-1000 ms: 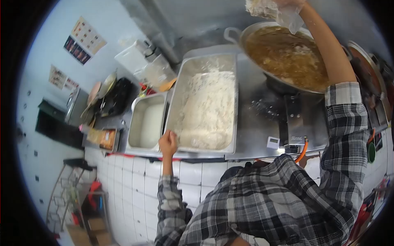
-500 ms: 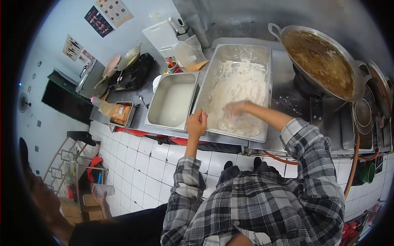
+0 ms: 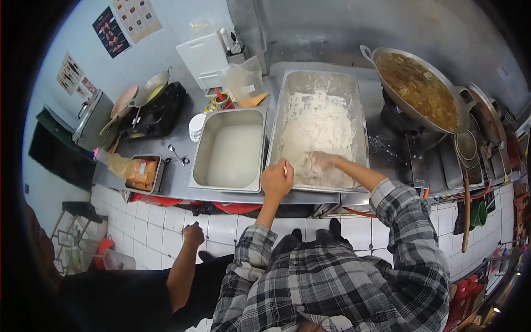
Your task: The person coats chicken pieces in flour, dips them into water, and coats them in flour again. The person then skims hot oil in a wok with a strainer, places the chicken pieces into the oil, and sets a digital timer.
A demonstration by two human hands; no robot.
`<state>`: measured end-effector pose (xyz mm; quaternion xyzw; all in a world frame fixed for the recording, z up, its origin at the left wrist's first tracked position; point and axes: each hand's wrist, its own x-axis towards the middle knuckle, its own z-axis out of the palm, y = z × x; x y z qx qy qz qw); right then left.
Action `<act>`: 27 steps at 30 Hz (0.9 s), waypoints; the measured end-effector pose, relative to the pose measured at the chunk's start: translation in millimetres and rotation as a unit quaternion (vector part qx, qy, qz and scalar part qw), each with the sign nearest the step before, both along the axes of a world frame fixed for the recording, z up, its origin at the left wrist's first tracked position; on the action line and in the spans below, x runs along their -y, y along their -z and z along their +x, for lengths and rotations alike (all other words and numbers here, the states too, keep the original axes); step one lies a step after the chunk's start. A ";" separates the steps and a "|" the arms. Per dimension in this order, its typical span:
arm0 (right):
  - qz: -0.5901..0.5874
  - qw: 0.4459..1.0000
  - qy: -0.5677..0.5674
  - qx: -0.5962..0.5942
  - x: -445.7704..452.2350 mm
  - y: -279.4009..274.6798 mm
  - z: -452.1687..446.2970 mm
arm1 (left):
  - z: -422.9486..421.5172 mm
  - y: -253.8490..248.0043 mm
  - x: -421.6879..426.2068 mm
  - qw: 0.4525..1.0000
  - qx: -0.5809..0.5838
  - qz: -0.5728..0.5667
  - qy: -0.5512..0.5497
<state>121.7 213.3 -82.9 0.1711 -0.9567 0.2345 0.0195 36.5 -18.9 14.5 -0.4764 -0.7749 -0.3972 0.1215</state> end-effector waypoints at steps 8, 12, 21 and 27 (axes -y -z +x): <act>-0.375 0.904 0.152 0.138 5.1 -80.4 19.2 | -5.6 4.3 0.2 0.999 -0.026 0.019 0.012; -0.236 0.929 0.265 0.108 0.0 -154.6 30.5 | -3.5 -0.3 5.0 1.000 -0.025 0.005 0.009; 0.036 0.947 0.304 -0.095 -82.3 -314.8 122.6 | -3.0 -0.6 2.8 0.999 -0.035 0.009 0.005; 0.198 0.868 0.444 -0.101 -190.8 -353.4 235.2 | 1.1 2.2 -1.1 0.999 -0.025 0.029 -0.025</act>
